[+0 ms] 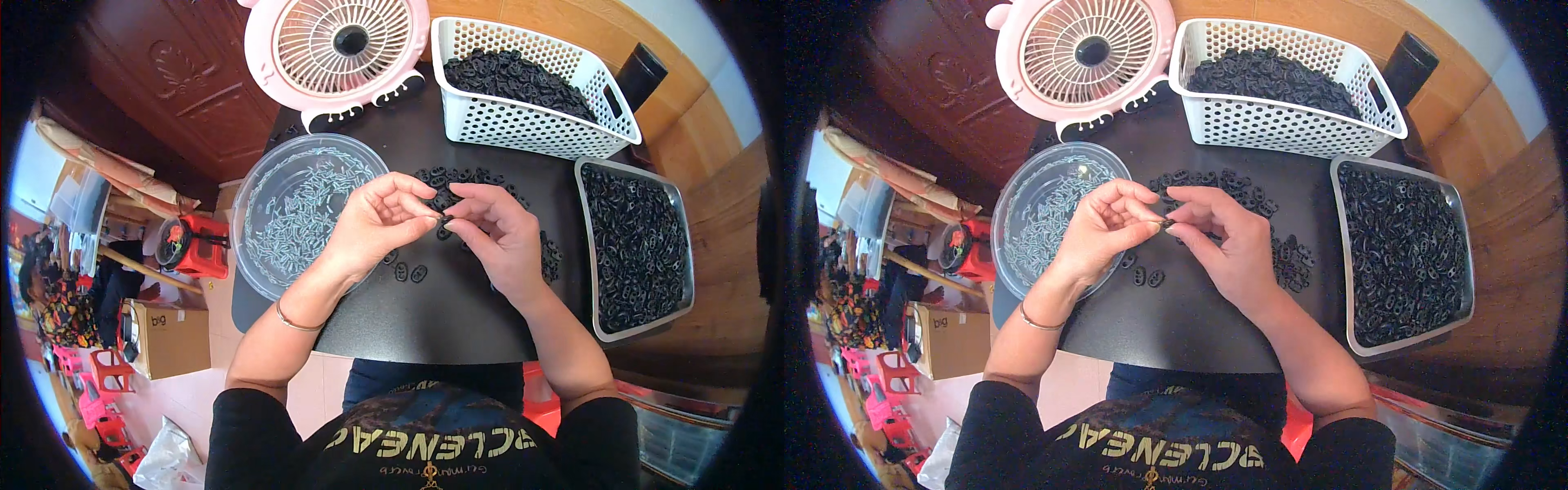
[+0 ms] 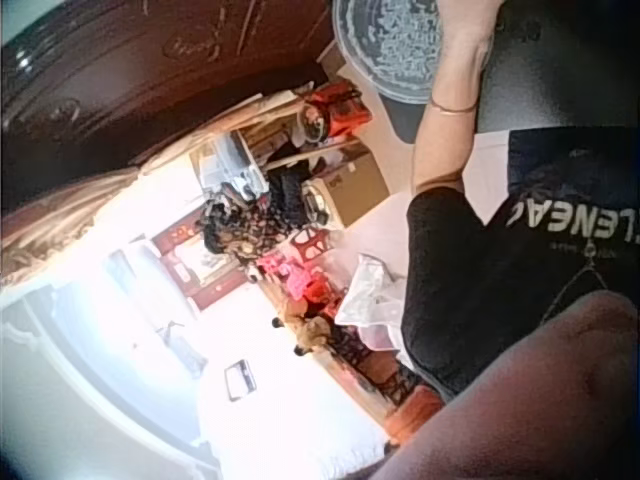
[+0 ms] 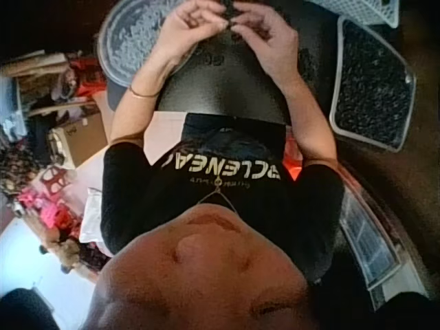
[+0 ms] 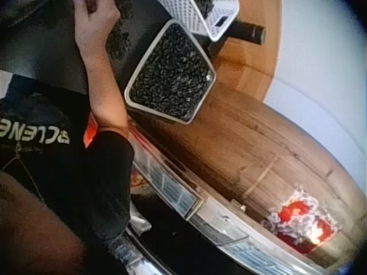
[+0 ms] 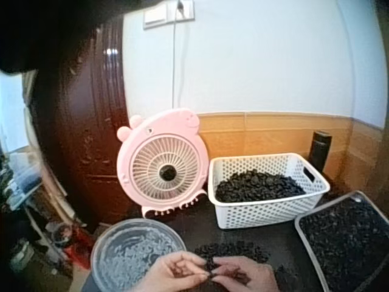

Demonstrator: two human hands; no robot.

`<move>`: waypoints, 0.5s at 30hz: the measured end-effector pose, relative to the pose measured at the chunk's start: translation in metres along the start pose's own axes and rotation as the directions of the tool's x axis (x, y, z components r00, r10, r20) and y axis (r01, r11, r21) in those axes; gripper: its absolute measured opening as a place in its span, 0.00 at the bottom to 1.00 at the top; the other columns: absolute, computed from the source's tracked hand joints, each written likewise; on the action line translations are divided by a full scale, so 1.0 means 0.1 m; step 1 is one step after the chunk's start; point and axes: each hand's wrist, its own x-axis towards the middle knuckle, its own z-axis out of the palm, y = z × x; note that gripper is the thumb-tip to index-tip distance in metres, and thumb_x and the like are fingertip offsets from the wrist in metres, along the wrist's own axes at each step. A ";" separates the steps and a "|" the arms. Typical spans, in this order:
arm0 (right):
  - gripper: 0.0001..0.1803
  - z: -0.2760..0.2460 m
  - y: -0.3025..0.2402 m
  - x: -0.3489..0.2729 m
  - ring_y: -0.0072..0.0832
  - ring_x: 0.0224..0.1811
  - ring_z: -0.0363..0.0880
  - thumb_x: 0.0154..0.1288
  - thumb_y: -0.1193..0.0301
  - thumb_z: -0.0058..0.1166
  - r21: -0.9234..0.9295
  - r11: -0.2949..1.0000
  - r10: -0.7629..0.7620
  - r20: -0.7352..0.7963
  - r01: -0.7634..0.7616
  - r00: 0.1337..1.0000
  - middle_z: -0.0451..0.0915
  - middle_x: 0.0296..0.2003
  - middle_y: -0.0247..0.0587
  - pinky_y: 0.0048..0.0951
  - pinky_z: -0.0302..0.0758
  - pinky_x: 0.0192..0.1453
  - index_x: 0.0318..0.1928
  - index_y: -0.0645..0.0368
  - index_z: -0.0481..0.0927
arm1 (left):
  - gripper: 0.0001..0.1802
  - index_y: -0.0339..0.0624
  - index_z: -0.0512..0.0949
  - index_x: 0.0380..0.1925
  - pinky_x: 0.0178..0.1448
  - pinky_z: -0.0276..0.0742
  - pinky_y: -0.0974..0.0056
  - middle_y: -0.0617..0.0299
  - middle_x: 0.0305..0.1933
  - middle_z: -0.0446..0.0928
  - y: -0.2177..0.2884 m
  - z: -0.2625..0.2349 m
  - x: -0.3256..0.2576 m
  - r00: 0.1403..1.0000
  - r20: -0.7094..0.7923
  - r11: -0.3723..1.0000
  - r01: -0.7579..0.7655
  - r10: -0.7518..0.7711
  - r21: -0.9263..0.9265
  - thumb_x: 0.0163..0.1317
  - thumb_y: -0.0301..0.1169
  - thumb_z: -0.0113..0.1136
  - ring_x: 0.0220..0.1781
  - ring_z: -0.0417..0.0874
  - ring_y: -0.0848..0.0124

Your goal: The person sits at a table and repeatedly picks up small black plastic rings and silver screws. They insert the screws into the rings by hand and place the assembled units into a clear plastic container. The process is repetitive, involving picking, inserting, and placing components one by one.

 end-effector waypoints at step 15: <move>0.15 0.00 0.02 0.01 0.18 0.31 0.78 0.52 0.81 0.57 -0.004 1.000 0.007 -0.060 -0.007 0.998 0.79 0.28 0.37 0.20 0.76 0.37 0.42 0.61 0.74 | 0.15 0.36 0.72 0.38 0.39 0.72 0.78 0.63 0.28 0.79 0.00 0.04 0.00 1.000 -0.019 0.999 -0.005 0.005 0.038 0.48 0.16 0.59 0.32 0.77 0.81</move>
